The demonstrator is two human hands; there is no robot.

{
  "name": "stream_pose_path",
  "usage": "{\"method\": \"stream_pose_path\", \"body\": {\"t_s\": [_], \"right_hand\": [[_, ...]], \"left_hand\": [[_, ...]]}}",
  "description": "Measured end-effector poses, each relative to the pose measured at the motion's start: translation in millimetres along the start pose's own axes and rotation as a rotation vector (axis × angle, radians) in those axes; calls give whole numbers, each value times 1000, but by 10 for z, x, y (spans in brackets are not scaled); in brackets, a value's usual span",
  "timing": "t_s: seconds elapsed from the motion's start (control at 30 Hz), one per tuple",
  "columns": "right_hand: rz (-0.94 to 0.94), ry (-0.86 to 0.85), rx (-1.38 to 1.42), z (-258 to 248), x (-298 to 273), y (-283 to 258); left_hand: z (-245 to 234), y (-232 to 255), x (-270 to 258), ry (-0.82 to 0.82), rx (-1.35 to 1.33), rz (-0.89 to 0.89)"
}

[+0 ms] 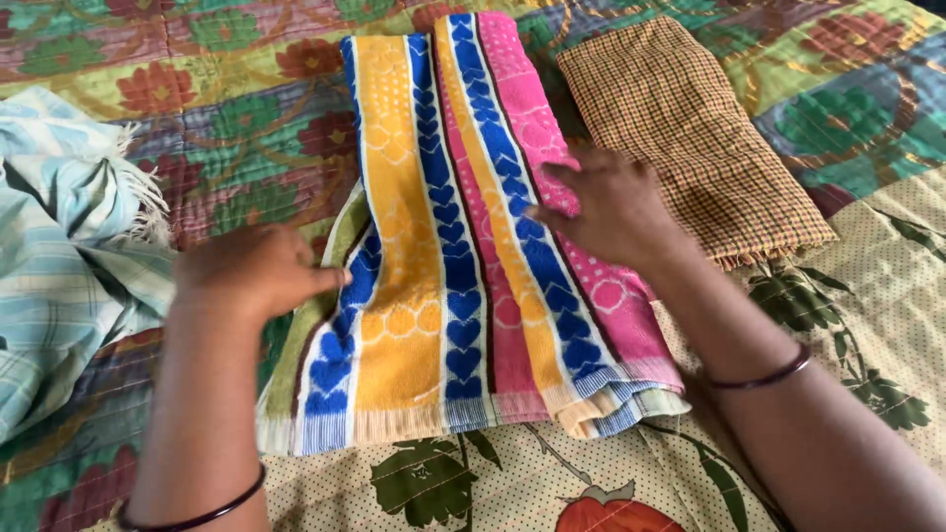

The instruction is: The person folds a colorful towel on a bed. They smooth the fabric, fold it in half lengthwise, then fold it again into a compact rectangular shape.

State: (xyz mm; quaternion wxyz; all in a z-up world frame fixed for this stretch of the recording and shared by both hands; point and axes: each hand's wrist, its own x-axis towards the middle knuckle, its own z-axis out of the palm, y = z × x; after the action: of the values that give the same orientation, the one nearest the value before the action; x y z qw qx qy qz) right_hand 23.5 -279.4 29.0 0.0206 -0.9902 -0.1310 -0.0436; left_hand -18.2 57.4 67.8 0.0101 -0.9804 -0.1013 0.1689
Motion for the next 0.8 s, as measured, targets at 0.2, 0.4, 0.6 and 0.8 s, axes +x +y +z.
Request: {"method": "stream_pose_path", "body": {"t_s": [0.2,0.4,0.6,0.8], "right_hand": [[-208,-273,-96,424,-71,-464],[-283,-255,4,551,-10,-298],[-307,-414,51,162,360,-350],[-251,89,144,378,803,-794]], "left_hand": [[468,317,326,364,-144,104],[876,238,778,364,-207,83],[850,-74,989,518,-559,205],[761,58,730,325,-431,104]]}}
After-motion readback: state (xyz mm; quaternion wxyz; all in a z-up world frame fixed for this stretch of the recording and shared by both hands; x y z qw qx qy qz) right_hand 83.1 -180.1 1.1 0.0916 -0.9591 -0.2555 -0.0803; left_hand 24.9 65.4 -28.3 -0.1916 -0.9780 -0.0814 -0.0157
